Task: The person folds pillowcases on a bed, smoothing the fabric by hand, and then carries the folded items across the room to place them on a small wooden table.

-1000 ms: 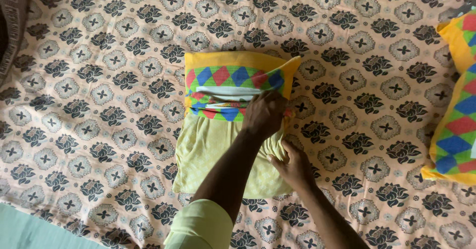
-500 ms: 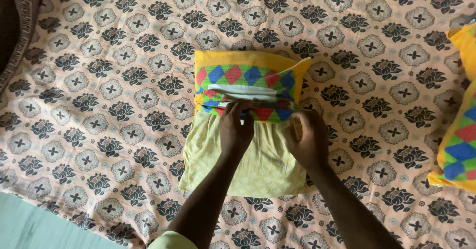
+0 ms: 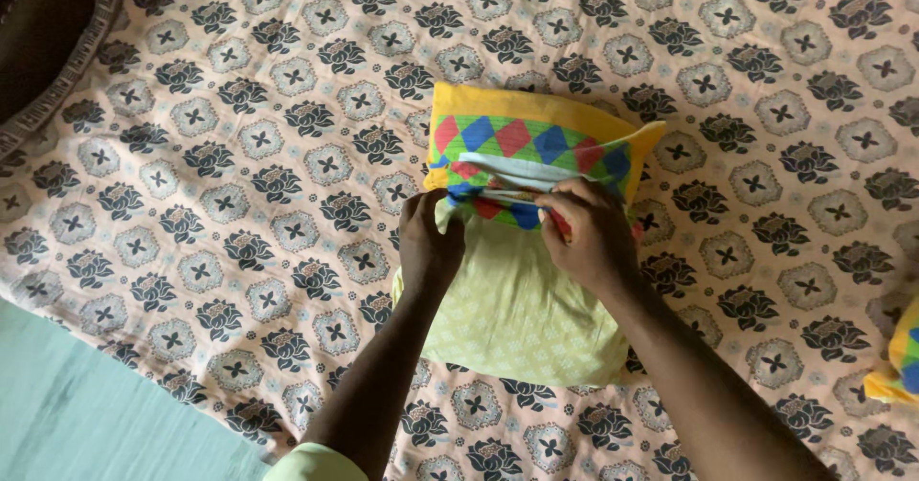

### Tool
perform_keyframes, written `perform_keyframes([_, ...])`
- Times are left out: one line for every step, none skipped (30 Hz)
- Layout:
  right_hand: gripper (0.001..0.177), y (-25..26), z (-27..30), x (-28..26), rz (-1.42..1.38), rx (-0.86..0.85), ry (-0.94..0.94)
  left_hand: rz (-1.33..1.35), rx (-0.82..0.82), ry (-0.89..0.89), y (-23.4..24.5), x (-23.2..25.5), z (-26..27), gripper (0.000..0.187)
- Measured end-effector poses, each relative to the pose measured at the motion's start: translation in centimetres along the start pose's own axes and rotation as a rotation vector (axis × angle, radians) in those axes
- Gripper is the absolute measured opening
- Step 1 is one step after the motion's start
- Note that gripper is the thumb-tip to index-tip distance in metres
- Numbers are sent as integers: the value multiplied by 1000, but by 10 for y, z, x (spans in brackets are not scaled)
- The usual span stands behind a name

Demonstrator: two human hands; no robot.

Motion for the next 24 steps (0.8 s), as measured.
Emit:
perform_keyframes([14, -6, -6, -4, -13, -27, -5, -10, -11, 3, -2, -9, 1, 41])
perform_keyframes([14, -14, -12, -7, -25, -54, -8, -21, -21, 6, -3, -18, 1, 43])
perform_keyframes([14, -21, -17, -10, -37, -81, -11, -31, -30, 9, -4, -26, 2, 46])
perform_keyframes([15, -26, -22, -18, -27, -92, 34, -27, -58, 35, -5, -35, 3, 49])
perform_keyframes([16, -32, -26, -25, -18, -103, 80, -24, -85, 61, -7, -42, 4, 52])
perform_keyframes([17, -38, -29, -32, -7, -116, 124, -17, -114, 87, -9, -48, 6, 54])
perform_keyframes([16, -46, -32, -35, 4, -142, 131, -19, -130, 113, -11, -55, 7, 55])
perform_keyframes([15, -54, -36, -37, 15, -166, 139, -20, -146, 137, -12, -62, 7, 55])
perform_keyframes([15, -61, -40, -40, 26, -190, 148, -21, -162, 160, -13, -68, 7, 55])
perform_keyframes([16, -67, -44, -42, 26, -201, 158, -9, -155, 154, -13, -72, 6, 54])
perform_keyframes([17, -72, -48, -45, 27, -212, 169, 2, -148, 149, -12, -76, 5, 52])
perform_keyframes([19, -76, -52, -47, 29, -224, 179, 15, -141, 145, -12, -78, 6, 51])
perform_keyframes([19, -81, -56, -49, 23, -228, 193, 20, -142, 150, -13, -81, 6, 48])
perform_keyframes([19, -86, -60, -51, 15, -237, 209, 26, -142, 160, -14, -84, 7, 45])
perform_keyframes([19, -91, -63, -53, 8, -245, 224, 31, -142, 169, -14, -86, 8, 42])
perform_keyframes([20, -97, -66, -55, 18, -266, 233, 43, -192, 202, -18, -91, 9, 40])
perform_keyframes([20, -102, -68, -57, 28, -286, 242, 54, -243, 235, -22, -95, 12, 38])
perform_keyframes([20, -107, -72, -58, 40, -302, 252, 68, -293, 264, -27, -98, 12, 36])
perform_keyframes([21, -113, -75, -59, 37, -318, 256, 90, -271, 251, -26, -98, 11, 34])
perform_keyframes([21, -118, -78, -59, 35, -334, 259, 114, -251, 238, -25, -97, 11, 33])
perform_keyframes([22, -123, -81, -59, 32, -350, 262, 137, -230, 224, -25, -96, 10, 31])
perform_keyframes([23, -129, -83, -59, 26, -366, 261, 150, -239, 221, -29, -96, 9, 28])
perform_keyframes([25, -134, -86, -58, 20, -383, 261, 164, -247, 217, -34, -96, 8, 25])
perform_keyframes([27, -141, -88, -58, 12, -399, 259, 176, -258, 214, -37, -96, 8, 23])
Point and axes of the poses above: each hand's wrist, its own z-axis away from the middle knuckle, its own y-axis out of the back of the hand, x = y × z, the point moved 10 cm from there along -z, towards the middle knuckle, and after that the axes turned 12 degrees about -z, right-handed, at the moved point
